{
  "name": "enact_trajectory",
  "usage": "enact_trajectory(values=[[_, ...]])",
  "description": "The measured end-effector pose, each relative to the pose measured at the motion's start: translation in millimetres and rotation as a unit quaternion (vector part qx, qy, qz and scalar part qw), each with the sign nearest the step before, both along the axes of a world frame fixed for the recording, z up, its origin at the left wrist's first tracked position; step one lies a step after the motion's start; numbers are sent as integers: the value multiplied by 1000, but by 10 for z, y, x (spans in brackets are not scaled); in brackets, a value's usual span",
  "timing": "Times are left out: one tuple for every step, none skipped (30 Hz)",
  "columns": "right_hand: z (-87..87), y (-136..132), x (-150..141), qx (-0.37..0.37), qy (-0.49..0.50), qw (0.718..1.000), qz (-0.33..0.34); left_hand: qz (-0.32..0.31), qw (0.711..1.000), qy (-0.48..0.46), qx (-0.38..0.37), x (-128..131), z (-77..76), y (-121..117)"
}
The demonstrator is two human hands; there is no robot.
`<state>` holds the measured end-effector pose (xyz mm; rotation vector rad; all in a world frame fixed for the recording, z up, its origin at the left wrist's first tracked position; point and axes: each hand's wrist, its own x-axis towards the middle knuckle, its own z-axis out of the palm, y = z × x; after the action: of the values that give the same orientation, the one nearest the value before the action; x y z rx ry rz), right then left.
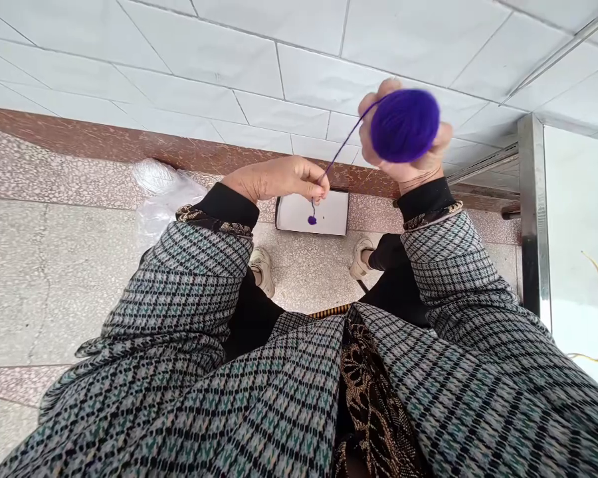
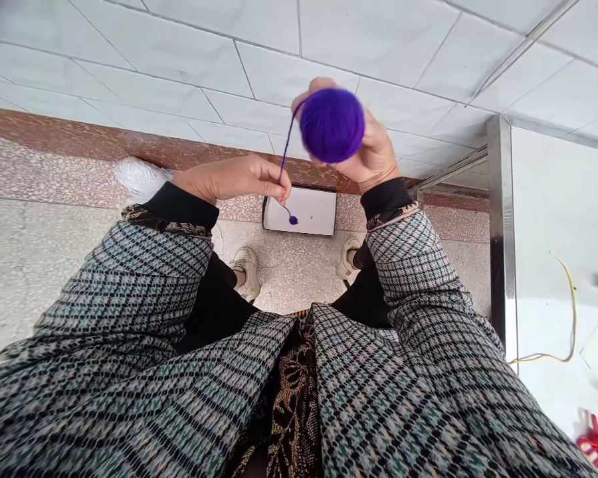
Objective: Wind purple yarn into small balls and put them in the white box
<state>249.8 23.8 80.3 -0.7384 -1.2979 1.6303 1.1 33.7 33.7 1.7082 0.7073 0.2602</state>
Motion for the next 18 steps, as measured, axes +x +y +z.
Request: enact_trajectory(values=[[2, 13, -8, -4, -4, 999, -33, -18, 1000, 8, -5, -6, -20, 2], [5, 25, -17, -10, -10, 998, -60, -34, 999, 14, -9, -12, -40, 4], [9, 35, -30, -16, -15, 997, -77, -46, 999, 17, -12, -17, -57, 4], [13, 46, -49, -24, -17, 996, -82, -50, 998, 17, -16, -18, -68, 3], [16, 57, -74, -33, -11, 996, -82, -42, 999, 13, -18, -15, -72, -2], [18, 73, -105, -45, 4, 996, -83, -24, 1000, 5, -19, -6, -69, -11], [18, 95, -139, -59, 33, 993, -93, 0, 1000, -5, -17, 8, -60, -23], [15, 123, -172, -72, 66, 988, -120, 22, 1000, -14, -11, 29, -47, -38], [6, 157, -202, -83, 94, 979, -160, 37, 999, -18, -4, 54, -34, -56], [-9, 195, -225, -91, 111, 969, -201, 44, 999, -16, 5, 84, -19, -76], [-31, 233, -239, -98, 111, 960, -237, 44, 999, -8, 15, 114, -5, -97], [-62, 268, -245, -102, 89, 955, -264, 42, 999, 4, 27, 143, 11, -119], [-98, 298, -242, -100, 37, 953, -284, 41, 998, 16, 44, 167, 29, -141], [-138, 319, -231, -95, -36, 951, -293, 44, 997, 24, 64, 182, 50, -161], [-176, 331, -215, -89, -112, 944, -296, 48, 995, 26, 86, 187, 72, -177], [-208, 334, -195, -82, -191, 936, -284, 55, 992, 21, 107, 180, 96, -189], [-230, 328, -173, -70, -270, 929, -241, 69, 989, 7, 127, 161, 119, -193], [-238, 314, -150, -56, -339, 924, -169, 90, 985, -12, 143, 132, 139, -189]])
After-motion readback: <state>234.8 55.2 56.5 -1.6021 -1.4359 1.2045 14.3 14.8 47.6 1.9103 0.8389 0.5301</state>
